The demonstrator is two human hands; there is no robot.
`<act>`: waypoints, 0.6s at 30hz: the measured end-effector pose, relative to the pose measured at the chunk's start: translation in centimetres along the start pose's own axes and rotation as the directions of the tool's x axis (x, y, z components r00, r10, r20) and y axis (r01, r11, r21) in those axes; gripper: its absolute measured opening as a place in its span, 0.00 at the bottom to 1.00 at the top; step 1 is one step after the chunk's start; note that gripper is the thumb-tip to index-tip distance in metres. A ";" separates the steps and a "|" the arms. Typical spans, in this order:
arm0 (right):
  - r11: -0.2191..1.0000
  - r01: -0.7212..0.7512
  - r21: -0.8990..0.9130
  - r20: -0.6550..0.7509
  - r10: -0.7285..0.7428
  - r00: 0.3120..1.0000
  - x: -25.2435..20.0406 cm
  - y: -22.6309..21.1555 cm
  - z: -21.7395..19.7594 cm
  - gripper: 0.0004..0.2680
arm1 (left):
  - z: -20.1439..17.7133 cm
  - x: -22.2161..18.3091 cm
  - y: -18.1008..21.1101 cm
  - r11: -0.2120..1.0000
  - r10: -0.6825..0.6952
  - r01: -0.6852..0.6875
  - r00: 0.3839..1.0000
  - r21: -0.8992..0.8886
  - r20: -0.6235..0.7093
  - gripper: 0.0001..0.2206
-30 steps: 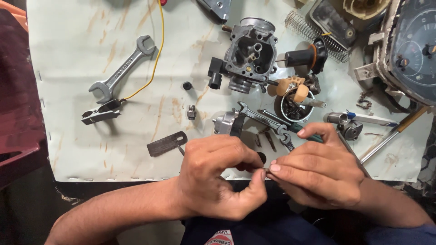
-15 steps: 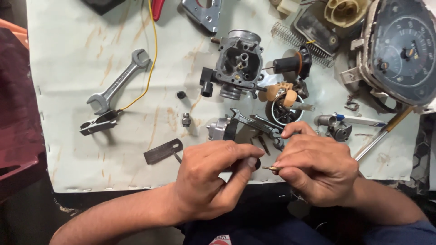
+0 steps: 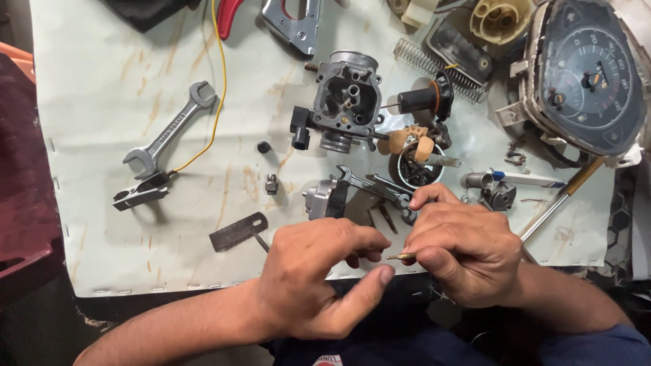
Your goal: Cleaning and reassembling a motorcycle carburetor on a workbench.
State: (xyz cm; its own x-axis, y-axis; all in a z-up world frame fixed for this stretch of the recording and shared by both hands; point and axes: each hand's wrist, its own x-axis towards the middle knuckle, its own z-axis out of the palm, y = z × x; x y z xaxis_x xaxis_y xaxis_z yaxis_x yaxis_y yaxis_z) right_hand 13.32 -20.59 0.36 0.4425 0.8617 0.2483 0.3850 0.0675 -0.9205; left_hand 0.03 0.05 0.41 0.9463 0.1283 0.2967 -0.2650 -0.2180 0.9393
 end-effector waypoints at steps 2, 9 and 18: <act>1.000 0.005 -0.005 0.003 -0.005 1.000 0.2 -0.1 -0.1 0.09 | 0.0 0.1 0.0 0.999 0.033 -0.033 0.999 0.018 0.002 0.10; 0.990 0.116 -0.083 0.102 -0.107 0.989 0.9 -0.4 -0.4 0.07 | 0.0 0.3 -0.4 0.976 0.195 -0.195 0.981 0.099 0.008 0.11; 0.926 0.249 -0.285 0.041 -0.247 0.968 1.3 -0.2 0.4 0.06 | -0.2 -0.6 -1.0 0.997 -0.068 0.067 0.998 -0.030 -0.006 0.02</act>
State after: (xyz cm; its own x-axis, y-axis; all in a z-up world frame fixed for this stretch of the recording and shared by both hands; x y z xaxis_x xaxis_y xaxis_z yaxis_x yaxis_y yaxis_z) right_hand 13.44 -19.30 0.76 0.2997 0.8383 0.4555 0.6974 0.1334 -0.7042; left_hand -0.28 0.39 -0.67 0.9609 0.1487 0.2335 -0.2060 -0.1795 0.9620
